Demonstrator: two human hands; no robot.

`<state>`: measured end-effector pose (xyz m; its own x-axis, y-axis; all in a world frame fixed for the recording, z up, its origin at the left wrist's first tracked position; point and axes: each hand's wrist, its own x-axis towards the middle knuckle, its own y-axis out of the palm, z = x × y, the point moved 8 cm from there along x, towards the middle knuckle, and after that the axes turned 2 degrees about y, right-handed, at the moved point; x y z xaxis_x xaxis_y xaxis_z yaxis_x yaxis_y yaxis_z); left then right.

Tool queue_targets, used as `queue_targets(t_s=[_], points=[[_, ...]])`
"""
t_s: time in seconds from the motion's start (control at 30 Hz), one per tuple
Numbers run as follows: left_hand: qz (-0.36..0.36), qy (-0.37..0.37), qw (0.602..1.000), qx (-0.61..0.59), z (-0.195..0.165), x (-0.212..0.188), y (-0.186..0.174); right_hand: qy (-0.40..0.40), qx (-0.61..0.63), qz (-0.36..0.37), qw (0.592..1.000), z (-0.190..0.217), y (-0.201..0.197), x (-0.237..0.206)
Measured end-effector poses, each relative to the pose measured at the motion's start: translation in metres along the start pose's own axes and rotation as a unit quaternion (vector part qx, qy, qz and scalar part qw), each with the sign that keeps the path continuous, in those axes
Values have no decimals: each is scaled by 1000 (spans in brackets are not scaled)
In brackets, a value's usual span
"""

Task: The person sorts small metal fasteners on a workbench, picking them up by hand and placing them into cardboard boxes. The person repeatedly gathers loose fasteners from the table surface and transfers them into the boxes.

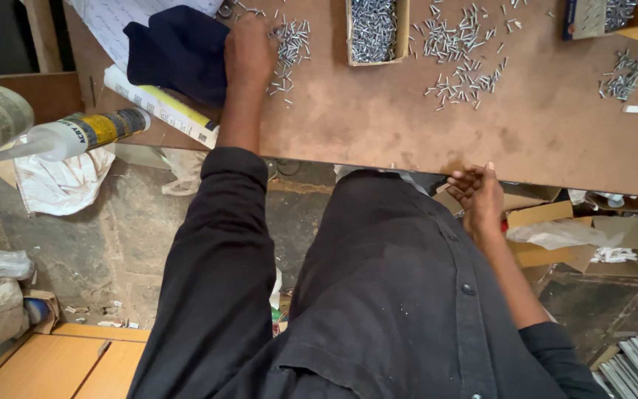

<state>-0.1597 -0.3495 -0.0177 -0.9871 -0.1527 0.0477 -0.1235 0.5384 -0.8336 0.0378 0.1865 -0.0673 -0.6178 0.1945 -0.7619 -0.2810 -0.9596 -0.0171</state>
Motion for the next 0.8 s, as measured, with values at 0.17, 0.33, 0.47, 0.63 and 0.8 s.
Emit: queue_targets(t_s=[0.17, 0.33, 0.47, 0.63, 0.8], points=[[-15, 4, 1000, -9, -4, 0, -7, -1, -9, 0, 1000, 0, 3, -4], [-25, 4, 999, -26, 4, 5, -2, -6, -6, 3, 1000, 2, 8, -6], [-18, 28, 993, -110, 11, 9, 0, -12, -15, 6, 1000, 3, 7, -7], [57, -191, 826, -528, 34, 4, 25, -4, -15, -9, 1000, 0, 3, -9], [37, -248, 691, -678, 32, 1, 30, 1, -26, -7, 1000, 2, 7, -8]])
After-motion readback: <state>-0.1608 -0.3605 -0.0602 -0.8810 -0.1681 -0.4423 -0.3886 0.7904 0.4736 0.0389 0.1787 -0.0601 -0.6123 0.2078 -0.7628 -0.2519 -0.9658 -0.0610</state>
